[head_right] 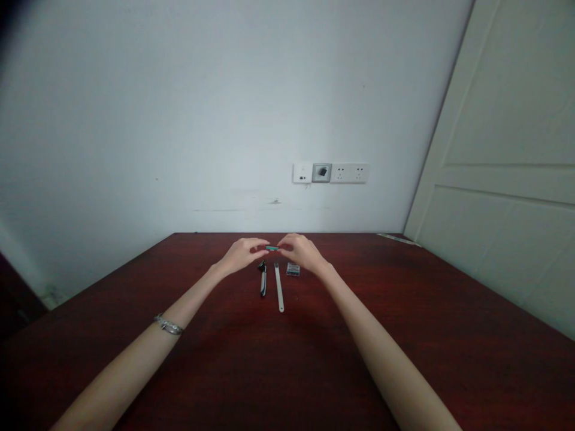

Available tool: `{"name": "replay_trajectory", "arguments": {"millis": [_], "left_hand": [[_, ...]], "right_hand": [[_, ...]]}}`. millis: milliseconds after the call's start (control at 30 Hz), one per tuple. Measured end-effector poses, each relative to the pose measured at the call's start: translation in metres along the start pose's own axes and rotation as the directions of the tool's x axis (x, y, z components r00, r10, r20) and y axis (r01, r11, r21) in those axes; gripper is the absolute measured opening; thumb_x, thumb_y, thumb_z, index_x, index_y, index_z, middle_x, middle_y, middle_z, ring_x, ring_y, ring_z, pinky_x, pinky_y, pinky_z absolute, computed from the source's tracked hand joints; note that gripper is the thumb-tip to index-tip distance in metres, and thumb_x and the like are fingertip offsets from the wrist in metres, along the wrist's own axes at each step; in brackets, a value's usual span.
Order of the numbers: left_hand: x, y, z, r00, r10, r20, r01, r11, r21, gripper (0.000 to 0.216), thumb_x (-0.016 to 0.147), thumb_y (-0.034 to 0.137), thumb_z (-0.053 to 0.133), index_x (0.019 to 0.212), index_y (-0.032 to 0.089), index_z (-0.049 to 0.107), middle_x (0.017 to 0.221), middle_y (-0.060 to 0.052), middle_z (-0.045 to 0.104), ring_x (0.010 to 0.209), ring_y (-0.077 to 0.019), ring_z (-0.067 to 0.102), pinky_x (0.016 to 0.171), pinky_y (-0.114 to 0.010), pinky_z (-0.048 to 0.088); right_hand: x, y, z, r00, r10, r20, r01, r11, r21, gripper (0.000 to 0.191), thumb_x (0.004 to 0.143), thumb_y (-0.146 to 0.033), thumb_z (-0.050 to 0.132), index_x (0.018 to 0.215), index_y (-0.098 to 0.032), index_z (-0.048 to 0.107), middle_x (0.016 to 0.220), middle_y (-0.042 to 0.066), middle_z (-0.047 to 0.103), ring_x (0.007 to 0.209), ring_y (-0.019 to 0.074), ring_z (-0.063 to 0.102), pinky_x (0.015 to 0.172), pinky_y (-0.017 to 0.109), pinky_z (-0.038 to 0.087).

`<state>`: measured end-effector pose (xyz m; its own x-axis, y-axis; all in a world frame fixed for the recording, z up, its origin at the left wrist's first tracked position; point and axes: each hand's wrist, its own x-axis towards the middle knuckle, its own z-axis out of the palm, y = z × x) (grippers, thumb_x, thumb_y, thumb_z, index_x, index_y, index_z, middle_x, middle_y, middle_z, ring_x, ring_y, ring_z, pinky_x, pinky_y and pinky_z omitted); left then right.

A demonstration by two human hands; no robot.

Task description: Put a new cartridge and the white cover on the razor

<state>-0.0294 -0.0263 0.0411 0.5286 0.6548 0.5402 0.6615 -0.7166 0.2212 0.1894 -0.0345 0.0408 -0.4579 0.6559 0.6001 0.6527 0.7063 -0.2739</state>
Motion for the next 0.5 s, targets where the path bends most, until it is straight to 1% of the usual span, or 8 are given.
{"name": "replay_trajectory", "arguments": {"millis": [100,167,333,500], "left_hand": [[-0.001,0.000,-0.001,0.998,-0.068,0.015,0.068,0.998,-0.011,0.036,0.081,0.042,0.051,0.110,0.023,0.061,0.090,-0.001,0.068,0.074,-0.0136,0.060,0.068,-0.023,0.044],[-0.002,-0.002,-0.002,0.996,-0.087,0.019,0.087,0.996,-0.002,0.034,0.082,0.042,0.048,0.107,0.023,0.062,0.088,-0.001,0.068,0.074,-0.0136,0.060,0.068,-0.023,0.044],[-0.004,-0.010,0.000,0.995,-0.089,0.039,0.088,0.996,0.025,0.029,0.084,0.038,0.045,0.098,0.023,0.065,0.088,-0.001,0.068,0.076,-0.0143,0.060,0.069,-0.024,0.043],[-0.004,-0.014,0.004,0.993,-0.098,0.059,0.098,0.995,0.015,0.030,0.084,0.036,0.044,0.097,0.022,0.066,0.091,-0.002,0.068,0.079,-0.0152,0.060,0.070,-0.024,0.043]], "right_hand": [[-0.003,0.014,0.001,0.997,0.069,0.035,-0.068,0.997,-0.024,0.017,0.079,-0.031,0.056,0.085,-0.021,0.068,0.090,0.004,0.066,0.081,0.0155,0.058,0.073,0.025,0.043],[-0.007,0.026,0.003,0.988,0.130,0.082,-0.127,0.991,-0.042,0.016,0.078,-0.032,0.057,0.082,-0.021,0.068,0.089,0.004,0.066,0.080,0.0156,0.059,0.072,0.024,0.043],[-0.019,0.051,0.010,0.939,0.261,0.226,-0.246,0.965,-0.092,0.015,0.073,-0.031,0.062,0.076,-0.019,0.070,0.088,0.005,0.067,0.081,0.0168,0.060,0.071,0.022,0.043],[-0.026,0.061,0.017,0.895,0.337,0.294,-0.305,0.941,-0.147,0.014,0.070,-0.030,0.065,0.077,-0.019,0.071,0.090,0.006,0.067,0.082,0.0180,0.060,0.072,0.022,0.043]]}}
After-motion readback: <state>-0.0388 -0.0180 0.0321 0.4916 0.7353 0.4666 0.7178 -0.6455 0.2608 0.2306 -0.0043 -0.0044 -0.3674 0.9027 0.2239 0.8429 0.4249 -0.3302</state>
